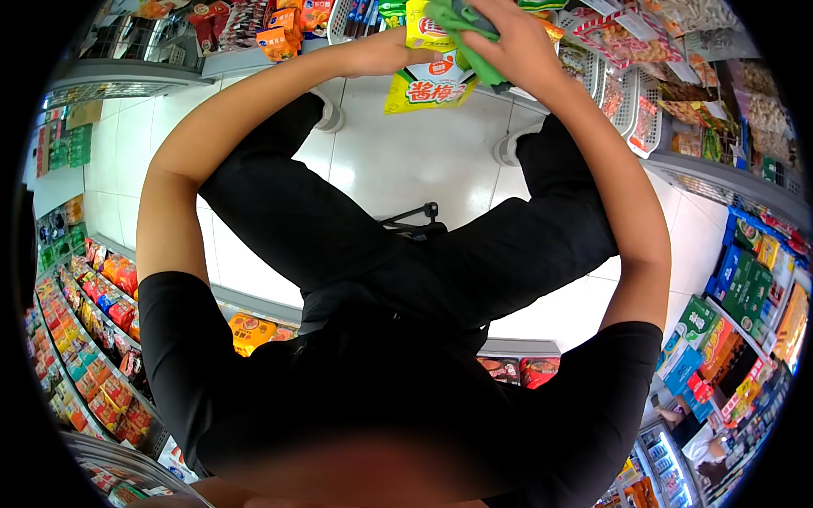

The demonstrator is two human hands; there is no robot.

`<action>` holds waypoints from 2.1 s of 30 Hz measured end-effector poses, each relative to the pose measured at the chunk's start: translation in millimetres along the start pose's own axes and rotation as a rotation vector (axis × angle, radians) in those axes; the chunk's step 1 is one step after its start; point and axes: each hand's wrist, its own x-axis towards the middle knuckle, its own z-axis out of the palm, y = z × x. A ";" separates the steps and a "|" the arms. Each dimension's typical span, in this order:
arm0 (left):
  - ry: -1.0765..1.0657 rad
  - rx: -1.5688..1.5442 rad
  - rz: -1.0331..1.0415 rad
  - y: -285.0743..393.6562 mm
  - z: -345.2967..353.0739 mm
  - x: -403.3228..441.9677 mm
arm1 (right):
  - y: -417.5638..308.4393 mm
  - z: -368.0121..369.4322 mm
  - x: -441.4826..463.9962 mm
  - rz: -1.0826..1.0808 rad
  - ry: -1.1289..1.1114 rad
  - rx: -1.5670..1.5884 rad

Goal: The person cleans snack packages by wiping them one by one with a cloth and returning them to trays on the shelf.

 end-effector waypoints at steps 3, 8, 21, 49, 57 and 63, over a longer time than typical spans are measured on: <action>-0.026 -0.084 -0.178 1.0 -8.4 0.5 | 1.4 -0.4 0.2 -0.033 0.009 -0.065; -0.026 -0.381 -0.185 -18.5 -18.9 4.7 | 47.1 6.3 -5.8 0.228 0.072 -0.050; -0.041 -0.589 -0.122 -21.2 -32.1 6.7 | 54.8 -3.3 -3.8 0.329 0.043 0.042; -0.222 -0.972 -0.211 -34.6 -51.0 15.8 | 68.8 -12.0 -9.8 0.143 0.117 -0.073; 0.074 -0.845 -0.223 0.5 -49.8 2.0 | 57.0 -11.6 -9.6 0.032 0.126 -0.134; -0.016 -0.906 -0.192 7.0 -59.3 -3.7 | 36.2 -20.5 -5.7 0.140 0.144 0.000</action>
